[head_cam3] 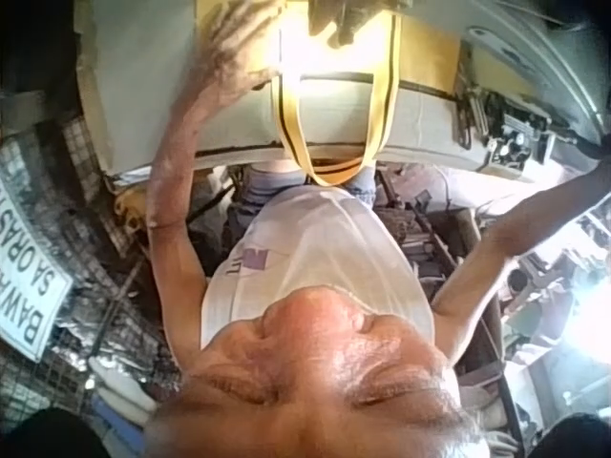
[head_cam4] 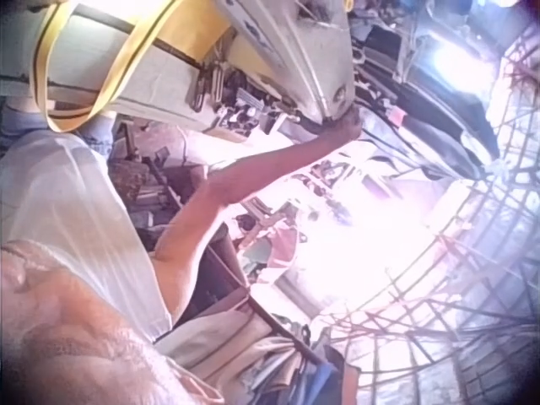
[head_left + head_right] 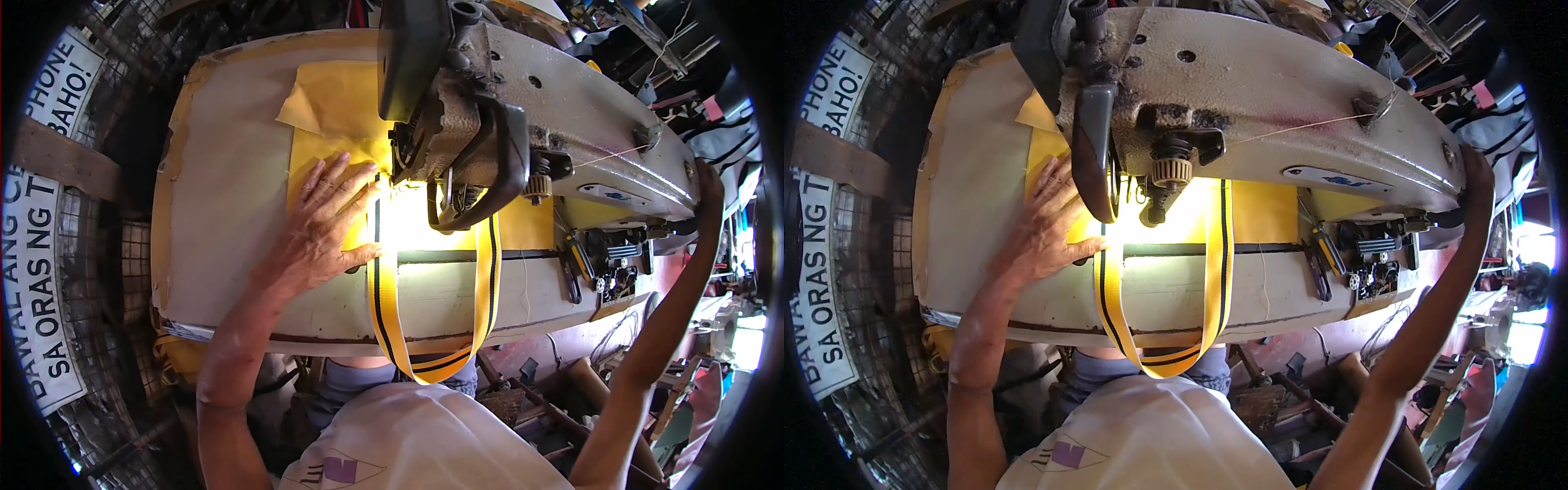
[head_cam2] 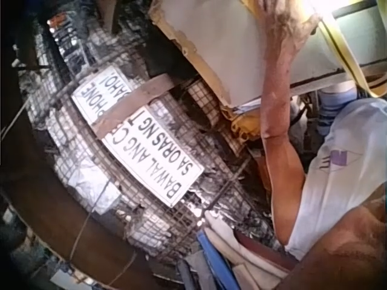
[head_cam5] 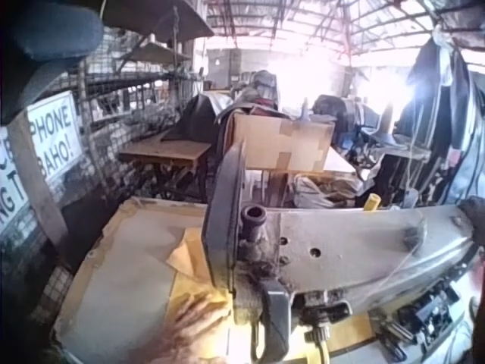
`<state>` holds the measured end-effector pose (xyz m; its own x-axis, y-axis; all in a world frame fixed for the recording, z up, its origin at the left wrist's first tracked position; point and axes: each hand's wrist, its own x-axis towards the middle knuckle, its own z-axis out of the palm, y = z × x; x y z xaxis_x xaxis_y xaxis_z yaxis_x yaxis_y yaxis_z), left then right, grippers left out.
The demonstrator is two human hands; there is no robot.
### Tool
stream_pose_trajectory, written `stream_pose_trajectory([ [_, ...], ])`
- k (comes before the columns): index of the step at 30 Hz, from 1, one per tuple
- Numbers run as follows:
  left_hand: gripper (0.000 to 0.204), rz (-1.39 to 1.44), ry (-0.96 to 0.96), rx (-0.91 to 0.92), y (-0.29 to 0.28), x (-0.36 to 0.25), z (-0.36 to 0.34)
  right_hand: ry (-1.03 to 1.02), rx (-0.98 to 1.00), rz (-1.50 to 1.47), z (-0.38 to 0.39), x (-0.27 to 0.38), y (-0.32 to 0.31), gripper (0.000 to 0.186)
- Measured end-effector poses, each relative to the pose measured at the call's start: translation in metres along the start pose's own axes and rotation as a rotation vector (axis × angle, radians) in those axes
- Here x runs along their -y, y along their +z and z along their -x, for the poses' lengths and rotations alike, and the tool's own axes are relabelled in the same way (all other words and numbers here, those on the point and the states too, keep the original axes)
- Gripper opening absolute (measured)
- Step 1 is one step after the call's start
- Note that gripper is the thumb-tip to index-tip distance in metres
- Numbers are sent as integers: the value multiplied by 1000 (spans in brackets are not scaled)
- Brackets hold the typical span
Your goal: Sewing handles and finishing seams on yellow tote bags using an industrial sewing machine.
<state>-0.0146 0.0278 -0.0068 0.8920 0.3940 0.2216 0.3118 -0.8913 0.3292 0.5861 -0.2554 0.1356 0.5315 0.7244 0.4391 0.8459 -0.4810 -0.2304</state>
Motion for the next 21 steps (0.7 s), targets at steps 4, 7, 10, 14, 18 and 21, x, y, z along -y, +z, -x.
stream_pose_trajectory([
  [4, 69, -18, -10, 22, 0, 3, -1, 182, -671, -155, 94, 23, 44, 31],
  [7, 68, 42, -31, 35, 0, 4, 0, 3, -539, 454, 95, 17, 33, 27],
  [10, 68, 41, -52, 60, 1, 4, 1, -159, -405, 254, 26, -18, -1, 30],
  [14, 68, 9, -3, 47, -1, 4, 0, -185, 17, 136, -55, -59, 0, 32],
  [18, 68, -26, 18, 55, -1, 4, -1, -99, 273, 58, -64, -41, 4, 33],
  [21, 67, -18, 18, 40, 0, 4, 0, -124, 192, 269, -32, -12, 6, 34],
])
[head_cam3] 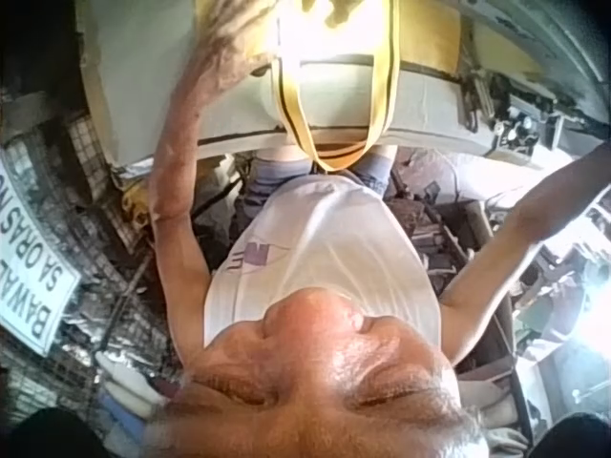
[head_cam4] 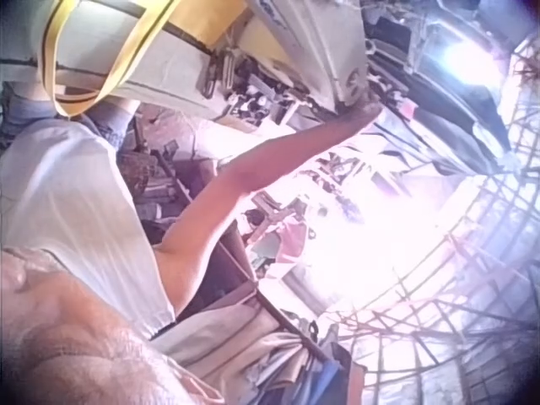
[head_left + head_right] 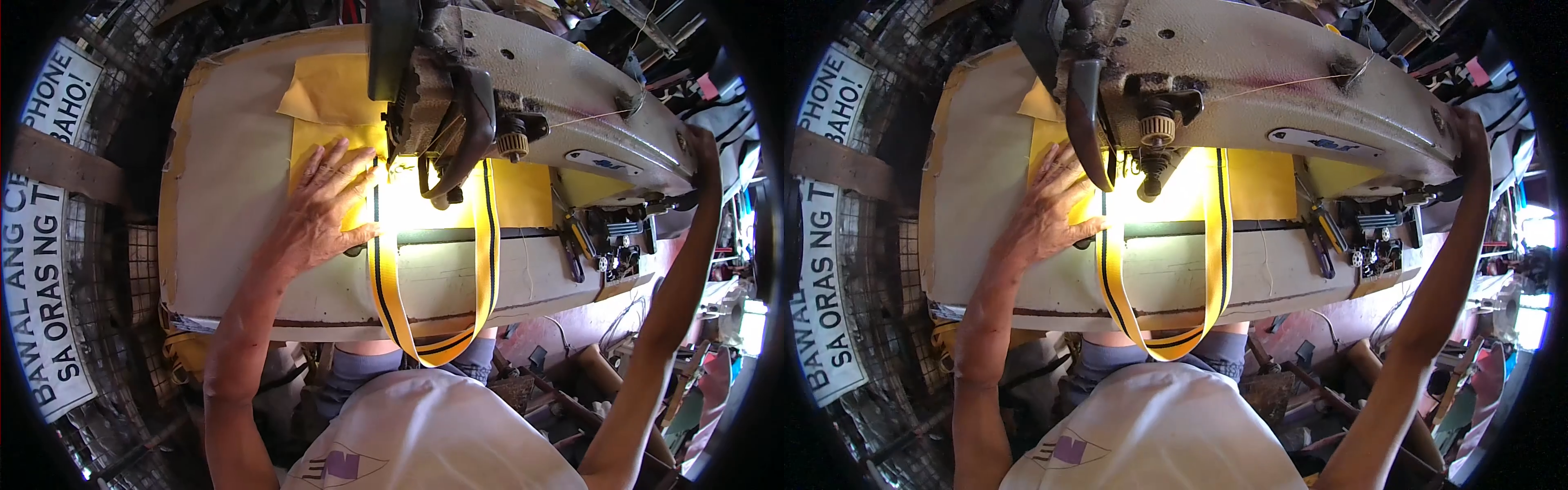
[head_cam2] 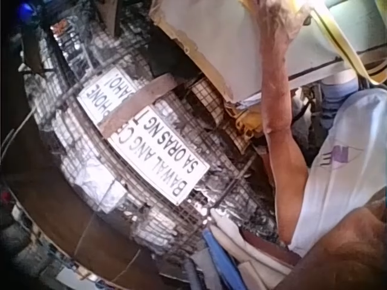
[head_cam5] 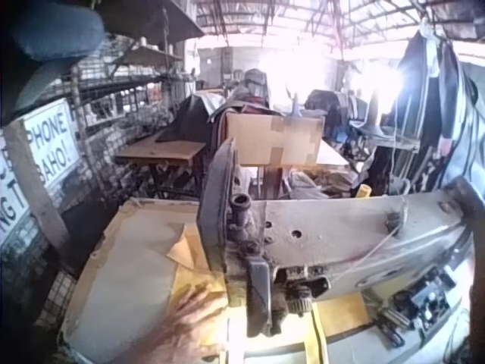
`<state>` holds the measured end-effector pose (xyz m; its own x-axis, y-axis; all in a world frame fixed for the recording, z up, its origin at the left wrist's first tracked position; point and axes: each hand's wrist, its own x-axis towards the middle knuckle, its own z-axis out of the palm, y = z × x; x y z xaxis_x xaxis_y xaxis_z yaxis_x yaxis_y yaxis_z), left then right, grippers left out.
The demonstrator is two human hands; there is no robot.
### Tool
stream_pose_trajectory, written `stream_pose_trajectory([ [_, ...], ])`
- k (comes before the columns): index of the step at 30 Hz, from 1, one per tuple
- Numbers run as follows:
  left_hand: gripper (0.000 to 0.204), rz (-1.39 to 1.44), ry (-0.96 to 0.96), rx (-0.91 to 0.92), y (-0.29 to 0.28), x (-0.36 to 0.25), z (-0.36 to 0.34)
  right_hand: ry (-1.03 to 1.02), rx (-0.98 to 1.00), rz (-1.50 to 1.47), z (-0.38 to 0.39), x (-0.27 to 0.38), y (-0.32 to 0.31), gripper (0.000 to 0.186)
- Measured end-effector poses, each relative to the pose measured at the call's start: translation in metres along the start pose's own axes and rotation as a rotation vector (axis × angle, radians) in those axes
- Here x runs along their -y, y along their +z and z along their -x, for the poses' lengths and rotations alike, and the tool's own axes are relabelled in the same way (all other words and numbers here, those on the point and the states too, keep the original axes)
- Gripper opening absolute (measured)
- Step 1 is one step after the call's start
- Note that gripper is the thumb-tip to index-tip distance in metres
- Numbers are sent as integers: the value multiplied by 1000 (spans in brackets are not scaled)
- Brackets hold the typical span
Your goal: Sewing handles and finishing seams on yellow tote bags using an industrial sewing machine.
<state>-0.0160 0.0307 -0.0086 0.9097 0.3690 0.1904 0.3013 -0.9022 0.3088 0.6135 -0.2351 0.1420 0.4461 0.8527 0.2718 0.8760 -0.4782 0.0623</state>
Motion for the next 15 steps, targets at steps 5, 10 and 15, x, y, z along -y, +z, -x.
stream_pose_trajectory([
  [5, 65, -8, 15, -41, -2, 1, 0, 296, -668, -605, 58, 42, 22, 36],
  [10, 73, -61, -101, -57, -6, -38, 12, 277, -829, -81, 93, 156, -15, 37],
  [15, 64, -192, -176, -46, -7, -77, 23, -224, -235, -492, 168, 339, 15, 33],
])
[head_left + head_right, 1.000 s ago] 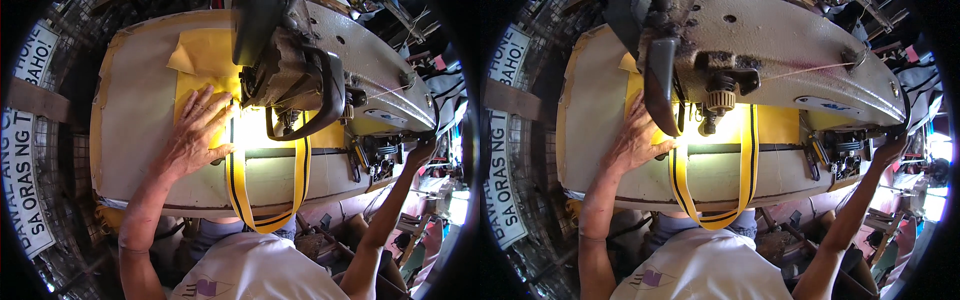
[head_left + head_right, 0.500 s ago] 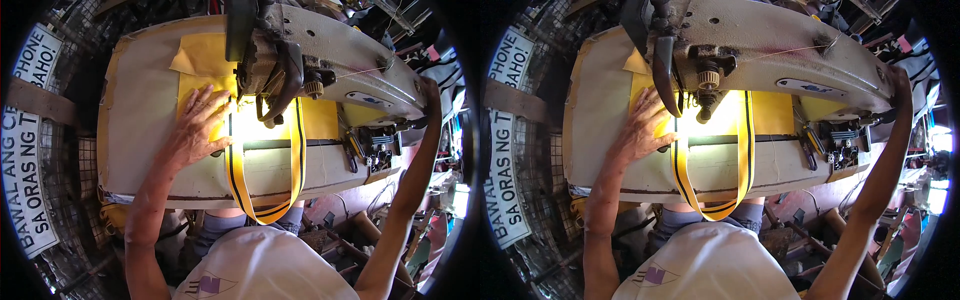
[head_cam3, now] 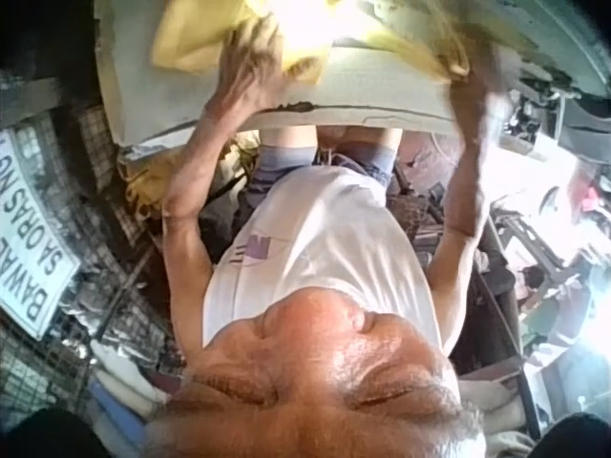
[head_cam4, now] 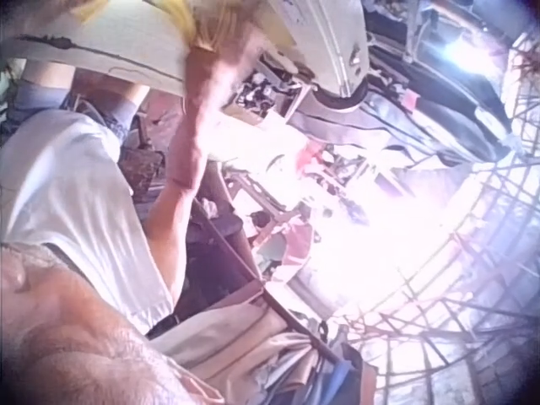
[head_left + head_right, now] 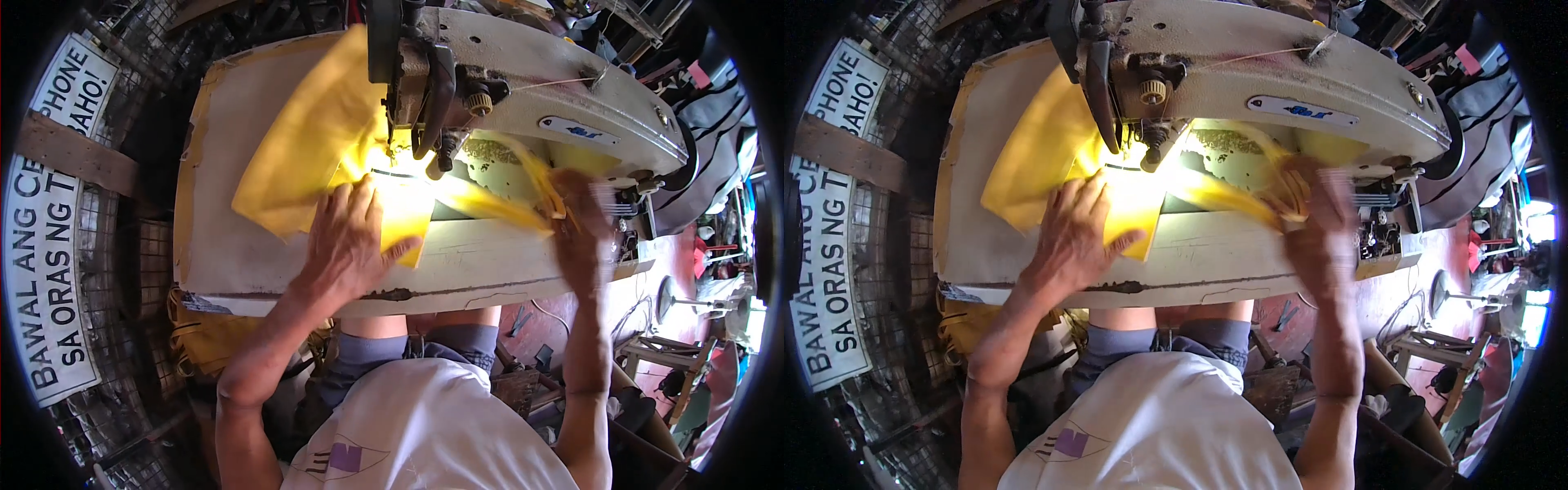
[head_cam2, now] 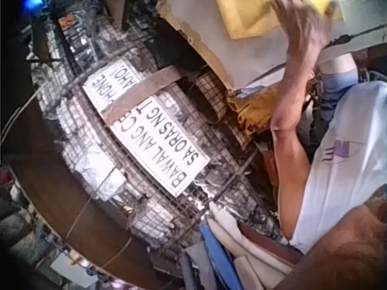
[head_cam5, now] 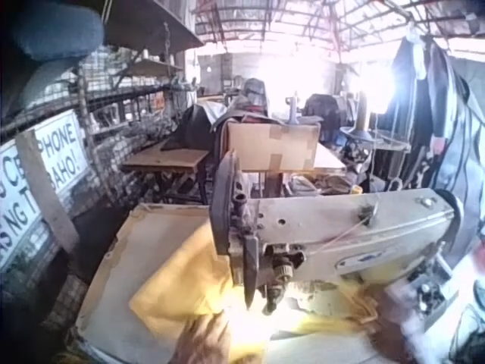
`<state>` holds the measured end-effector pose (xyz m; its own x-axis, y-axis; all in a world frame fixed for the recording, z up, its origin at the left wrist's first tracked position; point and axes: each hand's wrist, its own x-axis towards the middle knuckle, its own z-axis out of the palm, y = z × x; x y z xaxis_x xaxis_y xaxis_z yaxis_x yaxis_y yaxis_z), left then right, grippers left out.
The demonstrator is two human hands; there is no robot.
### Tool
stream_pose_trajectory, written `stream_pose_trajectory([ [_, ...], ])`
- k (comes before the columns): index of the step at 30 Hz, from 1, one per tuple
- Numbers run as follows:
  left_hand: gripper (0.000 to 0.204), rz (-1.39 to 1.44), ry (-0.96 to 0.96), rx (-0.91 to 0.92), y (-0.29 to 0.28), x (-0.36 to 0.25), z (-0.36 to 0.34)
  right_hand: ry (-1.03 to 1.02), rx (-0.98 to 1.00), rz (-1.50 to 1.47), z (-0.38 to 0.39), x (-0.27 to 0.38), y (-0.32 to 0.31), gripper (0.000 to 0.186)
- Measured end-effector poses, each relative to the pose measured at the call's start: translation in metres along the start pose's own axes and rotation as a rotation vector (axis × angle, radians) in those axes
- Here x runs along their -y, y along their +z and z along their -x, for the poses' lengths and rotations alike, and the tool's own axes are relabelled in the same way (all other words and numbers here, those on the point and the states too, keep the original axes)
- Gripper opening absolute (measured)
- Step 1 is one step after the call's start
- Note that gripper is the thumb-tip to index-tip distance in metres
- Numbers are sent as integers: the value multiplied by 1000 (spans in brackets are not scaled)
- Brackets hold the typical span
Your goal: Sewing handles and finishing seams on yellow tote bags using an industrial sewing machine.
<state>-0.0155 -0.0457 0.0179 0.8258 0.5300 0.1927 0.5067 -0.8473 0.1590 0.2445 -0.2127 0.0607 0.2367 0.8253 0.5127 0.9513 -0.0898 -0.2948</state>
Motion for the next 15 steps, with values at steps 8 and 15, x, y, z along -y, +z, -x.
stream_pose_trajectory([
  [8, 42, 82, 258, -86, 11, 56, -23, -295, 0, -74, -7, 44, 54, 23],
  [15, 55, 123, 195, -76, 24, 54, -15, 384, -724, 299, -21, -119, -41, 30],
])
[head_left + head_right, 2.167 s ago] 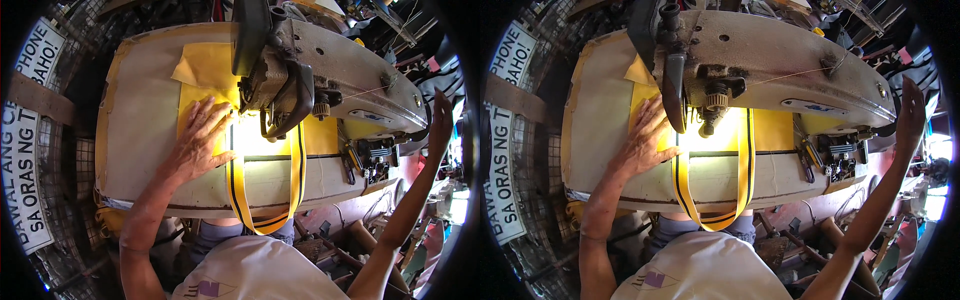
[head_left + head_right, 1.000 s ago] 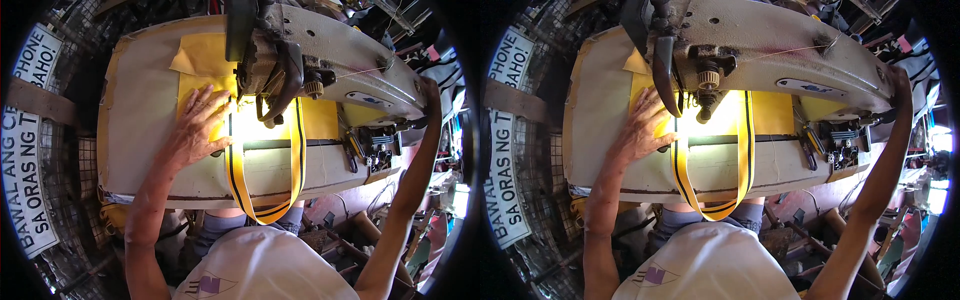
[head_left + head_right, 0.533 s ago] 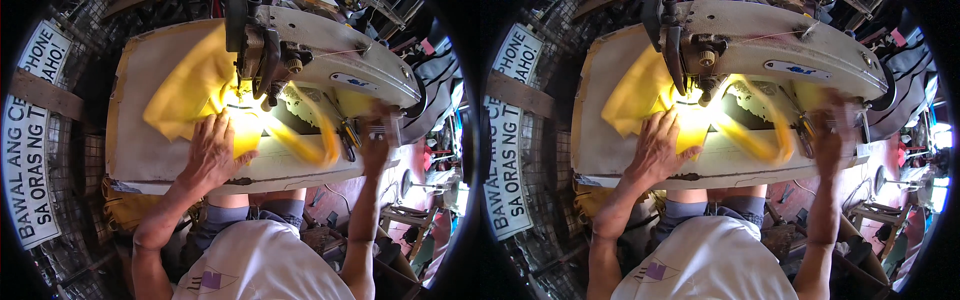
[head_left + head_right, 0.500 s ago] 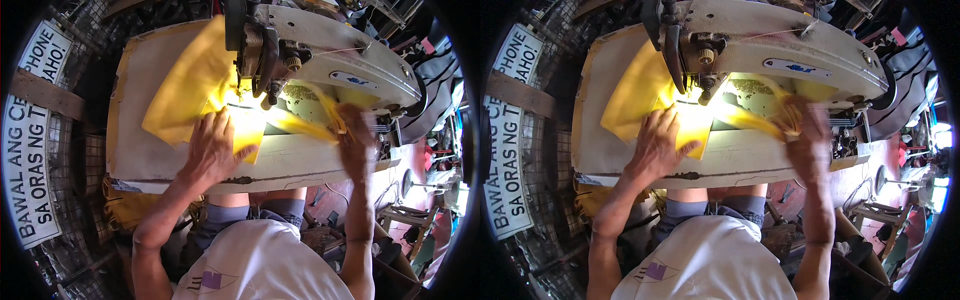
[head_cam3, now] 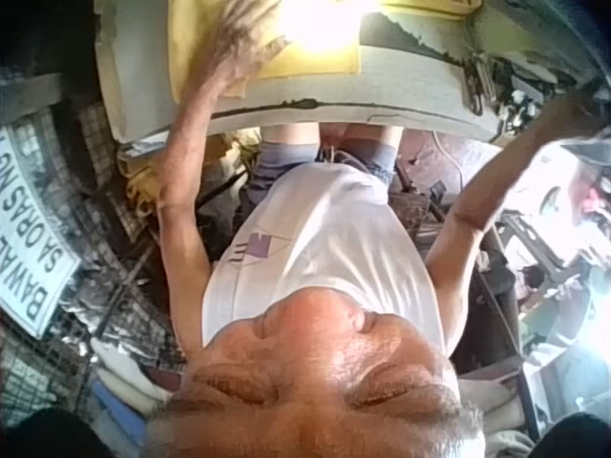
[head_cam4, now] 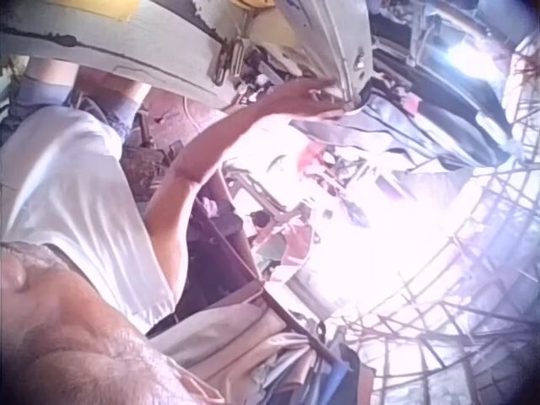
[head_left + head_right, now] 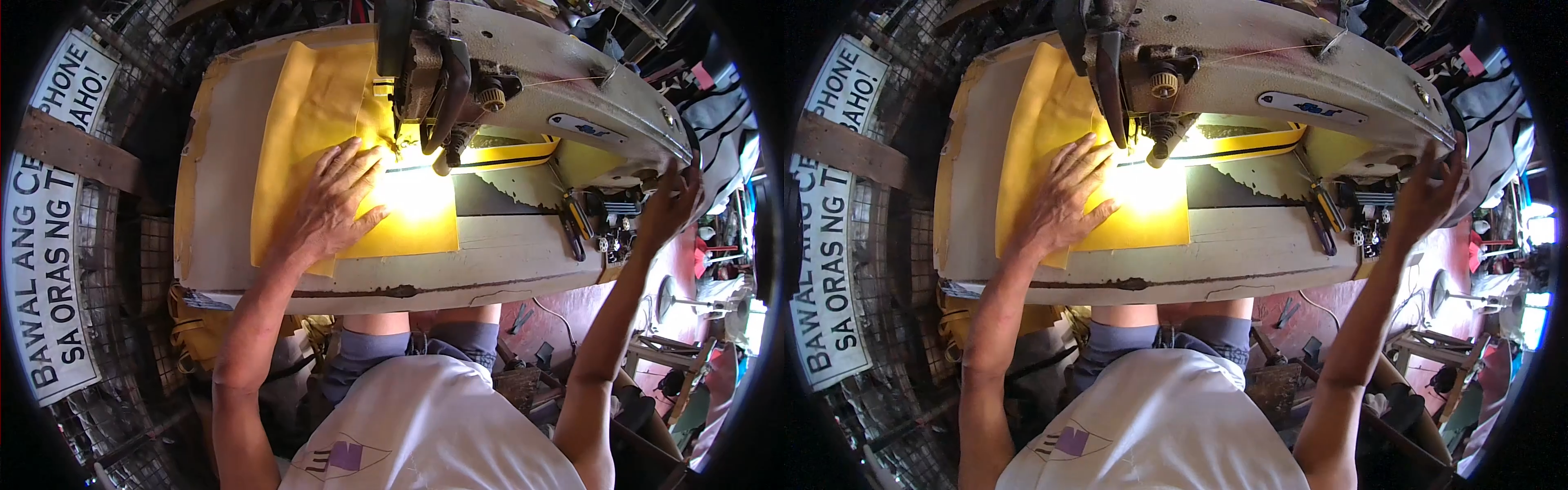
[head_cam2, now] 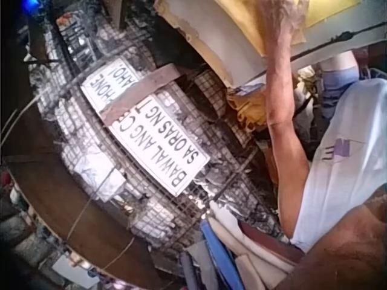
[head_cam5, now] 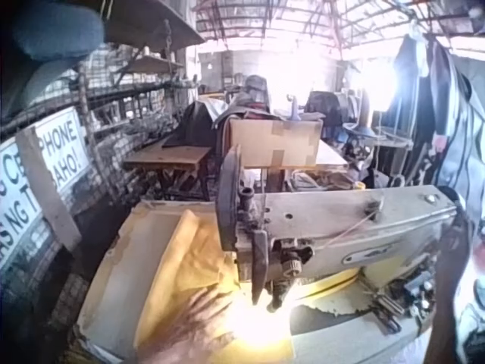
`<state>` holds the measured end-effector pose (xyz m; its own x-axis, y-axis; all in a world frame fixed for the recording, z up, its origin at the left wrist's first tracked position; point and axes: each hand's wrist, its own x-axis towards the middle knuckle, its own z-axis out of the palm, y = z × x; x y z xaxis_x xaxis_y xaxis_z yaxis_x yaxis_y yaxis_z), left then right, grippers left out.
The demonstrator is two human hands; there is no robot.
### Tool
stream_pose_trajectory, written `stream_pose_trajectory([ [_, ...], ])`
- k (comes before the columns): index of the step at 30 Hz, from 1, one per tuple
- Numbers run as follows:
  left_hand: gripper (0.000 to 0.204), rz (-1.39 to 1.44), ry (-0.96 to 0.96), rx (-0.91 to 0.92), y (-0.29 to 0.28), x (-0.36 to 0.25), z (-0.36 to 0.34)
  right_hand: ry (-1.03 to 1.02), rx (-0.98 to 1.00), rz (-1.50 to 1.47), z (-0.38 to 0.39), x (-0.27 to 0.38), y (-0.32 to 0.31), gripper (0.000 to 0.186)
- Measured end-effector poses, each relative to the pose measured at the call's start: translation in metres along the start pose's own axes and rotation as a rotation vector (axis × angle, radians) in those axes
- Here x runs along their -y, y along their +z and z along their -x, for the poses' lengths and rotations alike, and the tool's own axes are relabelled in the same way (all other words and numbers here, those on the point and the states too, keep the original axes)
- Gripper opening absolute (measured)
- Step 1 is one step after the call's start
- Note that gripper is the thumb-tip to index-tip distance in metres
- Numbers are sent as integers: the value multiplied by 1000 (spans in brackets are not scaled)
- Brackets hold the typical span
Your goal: Sewing handles and finishing seams on yellow tote bags using an industrial sewing machine.
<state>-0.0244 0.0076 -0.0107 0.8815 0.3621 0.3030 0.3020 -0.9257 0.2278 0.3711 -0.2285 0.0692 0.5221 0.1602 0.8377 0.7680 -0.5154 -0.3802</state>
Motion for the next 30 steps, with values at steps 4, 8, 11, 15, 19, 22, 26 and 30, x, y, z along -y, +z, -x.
stream_pose_trajectory([
  [4, 58, 7, 19, 13, -2, 4, -4, 4, -44, 87, -68, -97, 18, 40],
  [8, 66, 1, 5, 26, -5, 2, -5, 55, 276, -140, -113, -136, 23, 41],
  [11, 69, 38, -15, 60, -8, 1, -6, -221, 532, 109, -149, -147, 28, 42],
  [15, 70, 44, 12, 67, -11, 2, -8, -279, 812, 152, -193, -165, 48, 46],
  [19, 70, 60, 22, 73, -11, 4, -10, -3, 1042, 86, -216, -178, 73, 47],
  [22, 71, 51, 15, 70, -11, 2, -11, 184, 1009, 6, -219, -179, 78, 51],
  [26, 71, 36, -26, 89, -13, 0, -9, 38, 943, 59, -212, -186, 66, 46],
  [30, 71, 35, -18, 73, -13, -1, -9, -139, 919, 21, -210, -205, 60, 44],
])
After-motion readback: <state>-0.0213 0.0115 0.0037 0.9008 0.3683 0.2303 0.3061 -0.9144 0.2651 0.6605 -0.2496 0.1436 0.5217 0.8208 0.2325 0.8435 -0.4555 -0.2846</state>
